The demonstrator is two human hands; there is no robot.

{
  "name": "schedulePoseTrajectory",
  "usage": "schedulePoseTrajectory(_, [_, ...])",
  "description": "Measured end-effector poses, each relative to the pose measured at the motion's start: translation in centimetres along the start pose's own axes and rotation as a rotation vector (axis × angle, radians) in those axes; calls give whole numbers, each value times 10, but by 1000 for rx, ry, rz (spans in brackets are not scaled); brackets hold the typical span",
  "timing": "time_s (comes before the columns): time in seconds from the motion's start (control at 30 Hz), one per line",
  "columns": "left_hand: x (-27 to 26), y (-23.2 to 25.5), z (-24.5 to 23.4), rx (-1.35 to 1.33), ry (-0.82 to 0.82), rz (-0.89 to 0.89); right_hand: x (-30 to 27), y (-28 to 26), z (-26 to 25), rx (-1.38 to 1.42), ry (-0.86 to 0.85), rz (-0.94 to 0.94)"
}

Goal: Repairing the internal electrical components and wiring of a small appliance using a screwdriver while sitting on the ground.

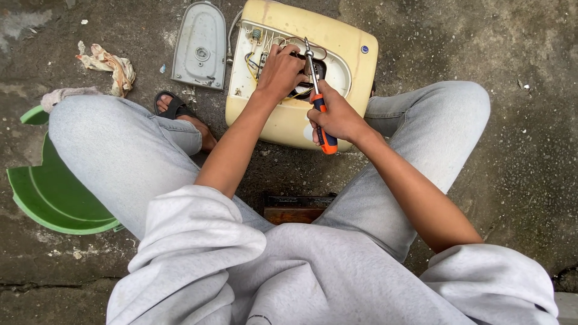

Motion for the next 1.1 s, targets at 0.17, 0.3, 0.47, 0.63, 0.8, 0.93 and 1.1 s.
schedulePoseTrajectory(0.17, [-11, 14, -30, 37, 203, 93, -2, -1, 1, 2, -10, 4])
schedulePoseTrajectory(0.3, [-12, 13, -28, -30, 175, 46, 0, 0, -1, -17, -16, 1])
schedulePoseTrajectory(0.47, [-13, 11, -24, -54, 200, 31, -2, -3, -3, -64, -11, 6])
schedulePoseTrajectory(0.63, [-14, 8, -18, -24, 201, 17, -5, -4, -10, -193, -17, 37])
schedulePoseTrajectory(0.8, [-14, 4, -11, -63, 223, -18, -11, -12, -14, -287, -56, 39])
schedulePoseTrajectory(0.93, [-19, 7, -9, -82, 201, -53, -11, -9, -23, -347, -84, 76])
schedulePoseTrajectory(1.1, [-27, 3, -11, -133, 365, -122, -4, -5, -40, -546, -139, 96])
Point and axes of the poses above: each hand's wrist, its own x-axis towards the middle knuckle, its own z-axis out of the palm, y = z × x, the point moved 7 cm from there along x, towards the middle knuckle
